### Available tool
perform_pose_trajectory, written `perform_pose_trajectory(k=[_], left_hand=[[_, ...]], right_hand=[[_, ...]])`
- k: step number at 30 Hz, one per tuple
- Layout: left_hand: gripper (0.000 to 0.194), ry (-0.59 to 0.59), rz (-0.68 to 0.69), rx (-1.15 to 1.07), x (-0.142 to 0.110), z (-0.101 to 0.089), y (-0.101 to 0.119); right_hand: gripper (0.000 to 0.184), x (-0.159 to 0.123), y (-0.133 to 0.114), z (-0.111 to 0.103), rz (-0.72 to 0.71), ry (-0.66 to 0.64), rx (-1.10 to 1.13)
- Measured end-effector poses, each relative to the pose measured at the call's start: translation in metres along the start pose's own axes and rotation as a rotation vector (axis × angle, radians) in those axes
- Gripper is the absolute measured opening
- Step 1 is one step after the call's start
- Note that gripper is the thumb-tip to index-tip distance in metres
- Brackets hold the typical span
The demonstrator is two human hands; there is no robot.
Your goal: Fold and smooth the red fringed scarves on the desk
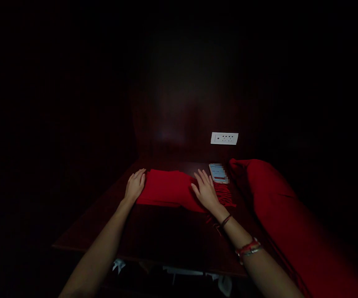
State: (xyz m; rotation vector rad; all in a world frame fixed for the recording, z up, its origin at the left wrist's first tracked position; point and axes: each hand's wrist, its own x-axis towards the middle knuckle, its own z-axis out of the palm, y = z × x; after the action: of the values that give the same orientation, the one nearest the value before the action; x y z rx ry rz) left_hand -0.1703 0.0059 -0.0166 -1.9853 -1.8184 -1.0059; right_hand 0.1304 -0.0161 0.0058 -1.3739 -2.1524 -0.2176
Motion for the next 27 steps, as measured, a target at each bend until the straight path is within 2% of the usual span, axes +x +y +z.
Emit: perform_pose_trajectory(k=[4, 6, 8, 10, 13, 15, 18, 22, 27], left_hand=[[0.044, -0.208, 0.062, -0.068, -0.002, 0.011, 0.001], [0.045, -0.297, 0.052, -0.082, 0.000, 0.017, -0.003], [0.046, -0.353, 0.011, -0.098, 0.002, 0.021, -0.007], [0.048, -0.388, -0.053, -0.136, 0.005, 0.021, -0.010], [0.050, -0.407, -0.112, -0.216, 0.007, 0.017, -0.012], [0.051, -0.398, -0.104, -0.254, 0.008, 0.015, -0.013], [0.050, -0.365, -0.084, -0.258, 0.009, 0.013, -0.013], [0.048, -0.356, -0.046, -0.234, 0.011, 0.016, -0.015], [0.051, -0.458, -0.053, -0.187, 0.013, 0.022, -0.027]], right_hand=[[0.061, 0.010, 0.009, 0.011, -0.009, -0.559, 0.076], [0.058, 0.022, 0.016, 0.010, -0.055, -0.712, 0.081], [0.047, 0.033, 0.022, 0.006, -0.064, -0.769, 0.098], [0.043, 0.036, 0.026, 0.007, 0.008, -0.724, 0.086], [0.051, 0.024, 0.031, 0.019, 0.124, -0.470, -0.017], [0.050, 0.012, 0.032, 0.029, 0.126, -0.367, -0.071], [0.051, 0.003, 0.034, 0.036, 0.139, -0.356, -0.100], [0.053, 0.009, 0.039, 0.031, 0.173, -0.352, -0.098], [0.022, 0.017, 0.053, 0.022, 0.291, -0.339, 0.004]])
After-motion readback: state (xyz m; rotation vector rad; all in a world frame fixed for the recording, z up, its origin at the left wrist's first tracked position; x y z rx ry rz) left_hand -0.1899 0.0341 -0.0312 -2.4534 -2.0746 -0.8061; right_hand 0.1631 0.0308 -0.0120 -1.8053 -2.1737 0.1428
